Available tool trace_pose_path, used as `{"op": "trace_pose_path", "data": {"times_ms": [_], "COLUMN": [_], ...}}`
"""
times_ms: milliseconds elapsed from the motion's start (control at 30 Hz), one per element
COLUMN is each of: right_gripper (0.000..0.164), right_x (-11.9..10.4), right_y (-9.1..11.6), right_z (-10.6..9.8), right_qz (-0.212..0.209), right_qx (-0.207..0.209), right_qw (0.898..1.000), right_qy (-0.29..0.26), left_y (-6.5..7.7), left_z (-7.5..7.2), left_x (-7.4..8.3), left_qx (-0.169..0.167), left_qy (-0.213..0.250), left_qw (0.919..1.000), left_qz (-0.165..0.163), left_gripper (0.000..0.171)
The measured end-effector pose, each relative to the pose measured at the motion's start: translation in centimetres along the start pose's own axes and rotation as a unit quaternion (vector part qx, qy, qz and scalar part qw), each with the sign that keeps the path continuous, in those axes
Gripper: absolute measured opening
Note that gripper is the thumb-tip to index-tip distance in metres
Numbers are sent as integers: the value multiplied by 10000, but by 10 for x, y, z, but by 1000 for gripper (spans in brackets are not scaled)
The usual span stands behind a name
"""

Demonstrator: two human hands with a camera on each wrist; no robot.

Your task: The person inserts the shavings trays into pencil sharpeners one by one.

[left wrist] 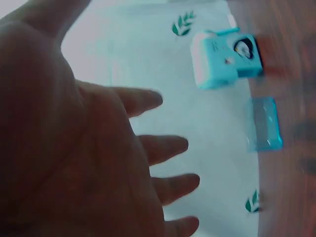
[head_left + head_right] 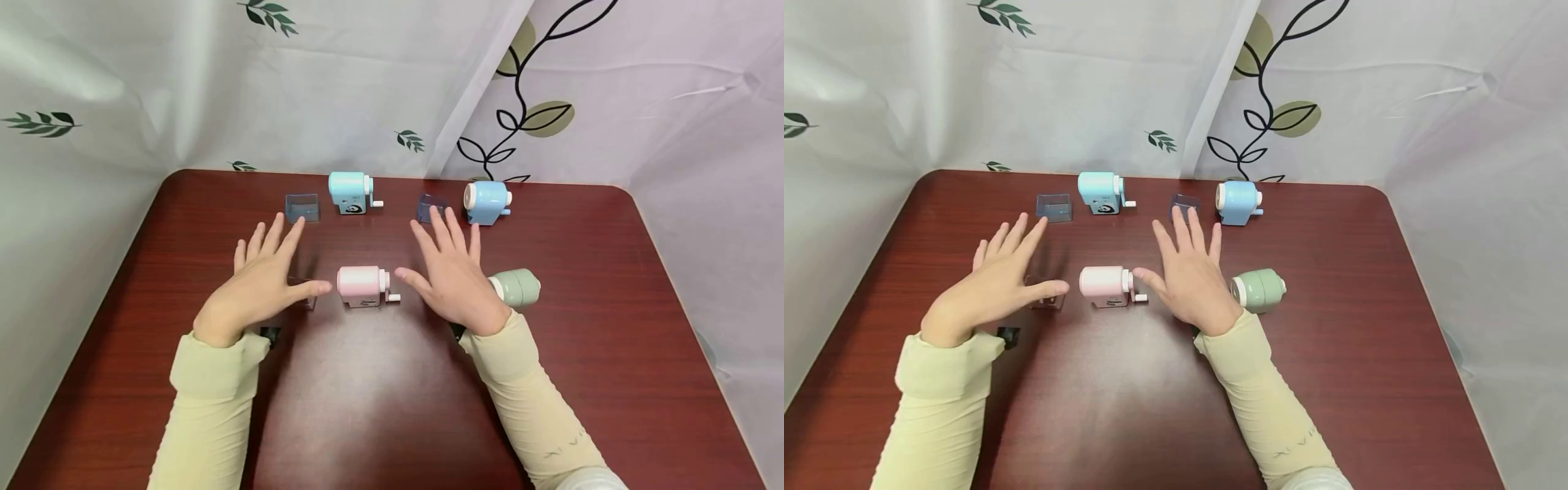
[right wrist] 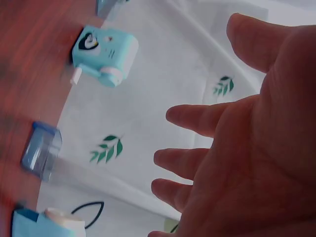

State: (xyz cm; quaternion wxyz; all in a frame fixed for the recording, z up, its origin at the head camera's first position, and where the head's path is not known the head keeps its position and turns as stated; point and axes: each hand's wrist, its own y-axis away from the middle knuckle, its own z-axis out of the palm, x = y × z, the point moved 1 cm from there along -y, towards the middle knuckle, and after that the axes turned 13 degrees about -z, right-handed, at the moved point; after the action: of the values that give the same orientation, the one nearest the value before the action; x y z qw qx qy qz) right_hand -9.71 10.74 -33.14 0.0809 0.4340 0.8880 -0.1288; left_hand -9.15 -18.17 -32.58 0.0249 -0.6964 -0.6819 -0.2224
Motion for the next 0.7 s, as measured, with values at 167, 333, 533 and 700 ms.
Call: {"op": "trace_pose_path", "data": {"times_ms": [167,333,533,700], "right_gripper": [77,78,82,84], "right_x": [-8,-15,-26,-35], "right_y": [-3,-6,-9,-10], "right_z": [5,10,16,23], "right_qz": [-151,-330,-618,-952], "right_qx": [-178,-259,-209,-132], "right_qw": [9997,9991,9978,9951], "right_qy": [-122,-107,-125,-243], "left_y": [6,12,13,9], "left_z": [2,7,14,26], "left_x": [-21,-39,-54,-61], "left_qx": [-148,-171,-220,-315], "left_qy": [8,271,310,129], "left_qw": [9999,9995,9984,9972], "left_qz": [17,58,427,659], "left_gripper": [121,133,128,109]}}
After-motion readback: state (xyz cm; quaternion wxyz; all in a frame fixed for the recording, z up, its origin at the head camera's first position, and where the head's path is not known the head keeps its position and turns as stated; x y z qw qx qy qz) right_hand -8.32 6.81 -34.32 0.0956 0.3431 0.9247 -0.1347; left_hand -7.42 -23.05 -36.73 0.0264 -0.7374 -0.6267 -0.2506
